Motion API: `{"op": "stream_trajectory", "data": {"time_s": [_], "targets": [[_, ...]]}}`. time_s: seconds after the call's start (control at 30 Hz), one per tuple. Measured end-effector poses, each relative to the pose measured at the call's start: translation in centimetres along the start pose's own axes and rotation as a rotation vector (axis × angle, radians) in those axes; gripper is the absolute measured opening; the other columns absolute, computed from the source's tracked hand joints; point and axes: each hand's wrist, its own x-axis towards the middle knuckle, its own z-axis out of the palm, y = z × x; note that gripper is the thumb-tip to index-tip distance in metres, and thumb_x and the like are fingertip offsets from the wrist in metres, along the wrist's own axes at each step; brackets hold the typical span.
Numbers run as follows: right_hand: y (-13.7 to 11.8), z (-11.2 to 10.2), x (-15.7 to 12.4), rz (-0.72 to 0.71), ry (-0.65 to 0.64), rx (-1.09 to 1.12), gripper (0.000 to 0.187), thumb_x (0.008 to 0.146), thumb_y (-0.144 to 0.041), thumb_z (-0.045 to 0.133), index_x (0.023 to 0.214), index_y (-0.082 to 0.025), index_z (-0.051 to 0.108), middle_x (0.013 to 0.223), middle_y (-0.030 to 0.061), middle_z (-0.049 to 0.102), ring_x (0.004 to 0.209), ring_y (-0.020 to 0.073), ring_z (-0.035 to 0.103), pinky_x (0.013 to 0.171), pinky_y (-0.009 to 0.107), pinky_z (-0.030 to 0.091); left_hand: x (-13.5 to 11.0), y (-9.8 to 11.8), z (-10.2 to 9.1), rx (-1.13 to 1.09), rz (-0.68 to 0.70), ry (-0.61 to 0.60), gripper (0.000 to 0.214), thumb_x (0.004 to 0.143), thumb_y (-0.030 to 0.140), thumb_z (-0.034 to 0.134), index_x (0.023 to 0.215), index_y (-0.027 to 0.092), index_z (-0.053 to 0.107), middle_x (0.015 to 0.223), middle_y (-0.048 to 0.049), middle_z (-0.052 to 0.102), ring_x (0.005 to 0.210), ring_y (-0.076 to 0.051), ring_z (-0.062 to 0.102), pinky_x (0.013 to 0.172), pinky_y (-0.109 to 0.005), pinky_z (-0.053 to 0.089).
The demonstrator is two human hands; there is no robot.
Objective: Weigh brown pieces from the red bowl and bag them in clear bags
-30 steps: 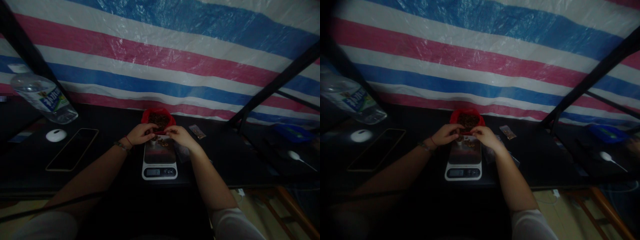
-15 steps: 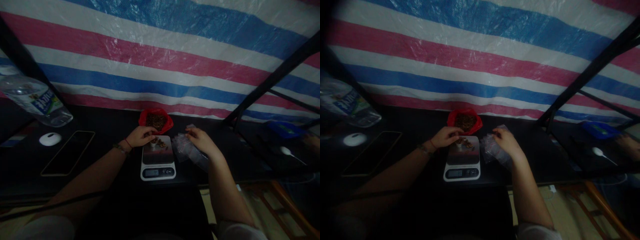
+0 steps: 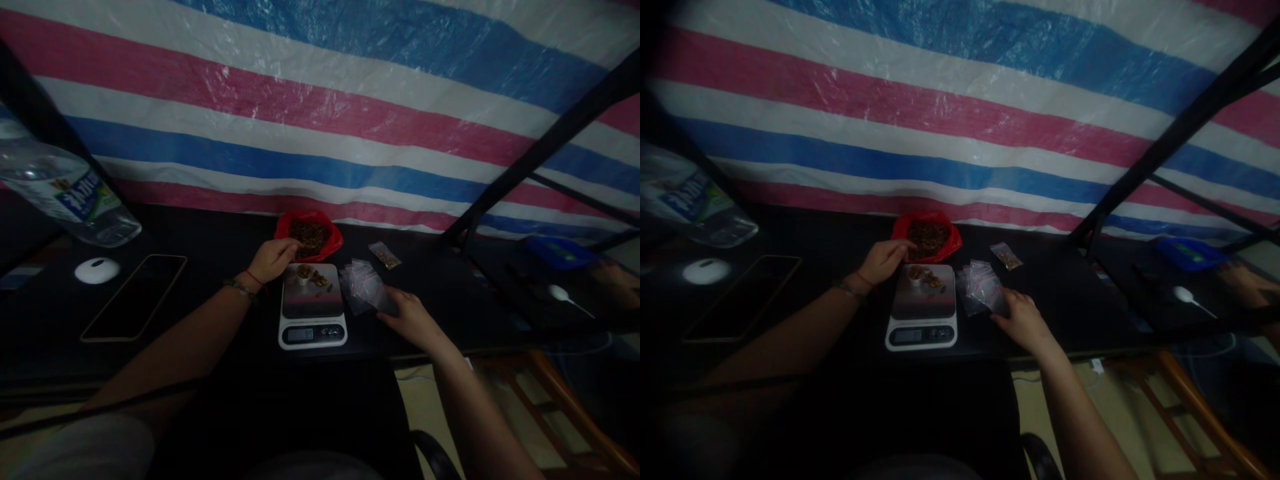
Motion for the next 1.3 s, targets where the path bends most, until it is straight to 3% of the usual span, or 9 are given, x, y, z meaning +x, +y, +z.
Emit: {"op": "stream_trajectory", "data": {"time_s": [0.3,0.47,0.7,0.83,1.0,1.13,1.3], "targets": [[1.5,0.1,0.8,-0.020,0.104,0.044,0.054,0.073,-0.035,0.064,0.125,-0.020,0.055,0.116,0.0121,0.063,0.111,0.0287,0.056,0.096,0.045,0.043,0.0,-0.5,0.2,-0.003,-0.017,0.022,0.038,0.092,0.034,0.036,0.095,0.014,0.068,0.065,-0.0016,0.065,0.062,-0.014,0.061,0.062,-0.024,0.046],[0.9,-2.0,1.6,-0.079,0.227,0.121,0.054,0.073,-0.031,0.063,0.125,-0.019,0.053,0.112,0.0115,0.062,0.106,0.0267,0.059,0.094,0.043,0.046,0.0,-0.3,0.2,-0.022,-0.023,0.054,0.038,0.093,0.034,0.035,0.096,0.014,0.068,0.063,-0.0014,0.063,0.061,-0.014,0.061,0.063,-0.026,0.046],[-4.4,-5.5,7.3,-0.361,0.324,0.237,0.062,0.073,-0.028,0.064,0.132,-0.020,0.047,0.107,0.0092,0.062,0.099,0.0242,0.060,0.090,0.042,0.048,-0.1,-1.1,0.8,-0.189,-0.082,0.226,0.036,0.093,0.038,0.040,0.104,0.016,0.065,0.077,-0.0043,0.065,0.075,-0.016,0.062,0.073,-0.029,0.048],[-8.1,-5.0,12.9,-0.507,0.353,0.326,0.061,0.072,-0.026,0.065,0.130,-0.020,0.049,0.116,0.0107,0.062,0.103,0.0248,0.059,0.093,0.043,0.047,0.2,-1.9,1.3,-0.490,-0.174,0.287,0.037,0.091,0.043,0.046,0.112,0.017,0.061,0.094,-0.0075,0.068,0.084,-0.017,0.063,0.078,-0.031,0.050],[-13.4,-3.6,18.4,-0.699,0.202,0.437,0.061,0.071,-0.025,0.067,0.129,-0.018,0.050,0.123,0.0112,0.060,0.109,0.0236,0.057,0.097,0.042,0.043,0.8,-2.5,1.0,-0.768,-0.170,0.229,0.058,0.080,0.045,0.063,0.129,0.019,0.047,0.127,-0.0155,0.057,0.114,-0.025,0.057,0.095,-0.040,0.047],[-16.8,-3.1,20.1,-0.766,0.072,0.501,0.068,0.069,-0.024,0.070,0.133,-0.020,0.046,0.124,0.0105,0.059,0.110,0.0232,0.057,0.098,0.042,0.043,0.9,-3.3,0.9,-0.726,-0.165,0.246,0.076,0.069,0.049,0.072,0.132,0.018,0.042,0.137,-0.0182,0.048,0.122,-0.029,0.051,0.101,-0.046,0.043],[-18.2,-2.8,20.4,-0.796,-0.003,0.599,0.071,0.069,-0.021,0.070,0.135,-0.021,0.042,0.124,0.0093,0.058,0.111,0.0221,0.057,0.100,0.040,0.042,0.8,-4.1,1.0,-0.548,-0.212,0.345,0.071,0.070,0.050,0.070,0.127,0.018,0.045,0.130,-0.0168,0.053,0.116,-0.027,0.055,0.098,-0.046,0.045]]}}
